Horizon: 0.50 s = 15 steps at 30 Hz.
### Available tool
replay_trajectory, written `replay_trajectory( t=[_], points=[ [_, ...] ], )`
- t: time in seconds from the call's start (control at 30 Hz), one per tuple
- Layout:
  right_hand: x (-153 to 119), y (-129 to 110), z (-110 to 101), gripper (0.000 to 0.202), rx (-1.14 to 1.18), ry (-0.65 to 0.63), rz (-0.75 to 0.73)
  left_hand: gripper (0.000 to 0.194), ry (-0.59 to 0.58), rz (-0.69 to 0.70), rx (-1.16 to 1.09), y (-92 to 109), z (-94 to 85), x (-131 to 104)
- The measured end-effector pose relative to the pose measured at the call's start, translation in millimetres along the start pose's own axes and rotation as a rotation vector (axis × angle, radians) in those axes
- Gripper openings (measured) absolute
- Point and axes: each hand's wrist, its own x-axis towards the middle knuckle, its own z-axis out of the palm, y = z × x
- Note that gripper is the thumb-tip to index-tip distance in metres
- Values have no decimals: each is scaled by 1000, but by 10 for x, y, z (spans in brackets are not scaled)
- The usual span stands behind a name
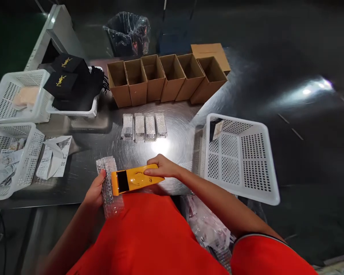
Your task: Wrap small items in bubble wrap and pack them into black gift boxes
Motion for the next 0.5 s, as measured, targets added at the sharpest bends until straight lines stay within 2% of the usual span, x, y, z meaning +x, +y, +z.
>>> replay_trajectory(
  t=[0.1, 0.17, 0.33, 0.4, 0.5],
  points=[
    [-47, -2, -95, 56, -115, 9, 5, 50, 56, 102, 95, 56, -16, -78],
    [-58, -61, -87, 55, -215, 6, 14, 53, 102, 156, 191, 84, -16, -98],
    [-30, -461, 135, 47, -623, 105, 125, 48, 371, 403, 602, 111, 34, -26],
    [-6, -634, 213, 47, -764, 139, 207, 45, 457, 446, 781, 104, 64, 16],
    [29, -784, 224, 50, -802, 107, 309, 48, 435, 441, 862, 90, 95, 49]
  ],
)
